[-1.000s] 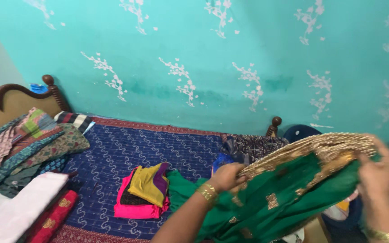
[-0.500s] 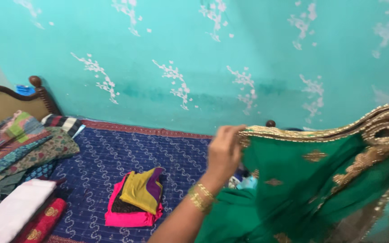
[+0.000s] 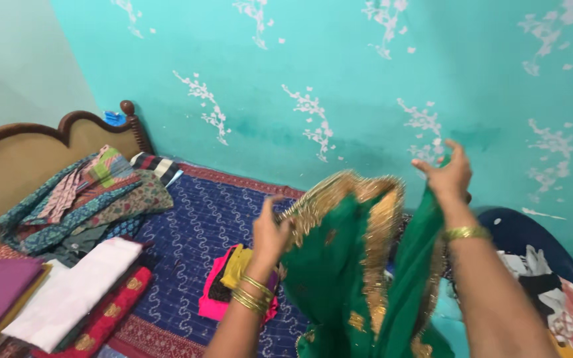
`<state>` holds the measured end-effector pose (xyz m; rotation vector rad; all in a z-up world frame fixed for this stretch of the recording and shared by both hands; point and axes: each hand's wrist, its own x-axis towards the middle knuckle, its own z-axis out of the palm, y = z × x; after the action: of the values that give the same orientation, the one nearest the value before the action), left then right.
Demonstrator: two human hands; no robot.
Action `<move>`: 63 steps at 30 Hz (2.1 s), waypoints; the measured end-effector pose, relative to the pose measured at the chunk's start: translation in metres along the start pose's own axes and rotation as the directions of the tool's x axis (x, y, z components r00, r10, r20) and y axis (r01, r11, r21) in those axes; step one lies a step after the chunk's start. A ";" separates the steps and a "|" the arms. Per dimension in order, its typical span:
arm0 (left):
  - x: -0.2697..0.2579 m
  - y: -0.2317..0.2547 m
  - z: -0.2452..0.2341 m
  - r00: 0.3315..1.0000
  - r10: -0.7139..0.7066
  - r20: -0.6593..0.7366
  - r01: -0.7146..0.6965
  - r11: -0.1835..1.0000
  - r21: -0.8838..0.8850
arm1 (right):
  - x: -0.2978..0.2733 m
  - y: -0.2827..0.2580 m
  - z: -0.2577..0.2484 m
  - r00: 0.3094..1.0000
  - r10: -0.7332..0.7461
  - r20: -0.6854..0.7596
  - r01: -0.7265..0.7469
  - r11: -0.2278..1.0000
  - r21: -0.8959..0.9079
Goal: The person folds a green saree with gold trim on a bed and then carries it to a cabinet and places it inside.
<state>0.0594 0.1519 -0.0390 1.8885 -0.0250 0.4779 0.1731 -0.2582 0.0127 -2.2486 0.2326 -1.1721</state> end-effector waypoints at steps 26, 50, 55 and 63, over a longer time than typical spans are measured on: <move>-0.101 -0.067 0.183 0.582 -0.069 0.811 0.530 0.788 -0.313 | -0.219 -0.050 -0.102 0.467 0.041 0.883 -0.664 0.675 0.320; -0.052 -0.056 0.108 0.608 -0.316 0.728 0.768 0.466 -0.439 | -0.237 -0.065 -0.037 0.919 0.008 0.394 -0.097 0.974 0.207; -0.054 -0.093 0.141 0.653 -0.332 0.680 0.738 0.479 -0.475 | -0.259 -0.088 -0.038 0.849 0.018 0.527 -0.102 0.986 0.130; -0.059 -0.105 0.144 0.617 -0.330 0.714 0.773 0.423 -0.472 | -0.261 -0.109 -0.050 0.787 -0.099 0.608 -0.026 0.981 0.194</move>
<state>0.0759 0.0478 -0.1941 0.9875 0.0703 -0.5309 -0.0348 -0.0848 -0.0829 -2.3285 -0.1842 -0.3918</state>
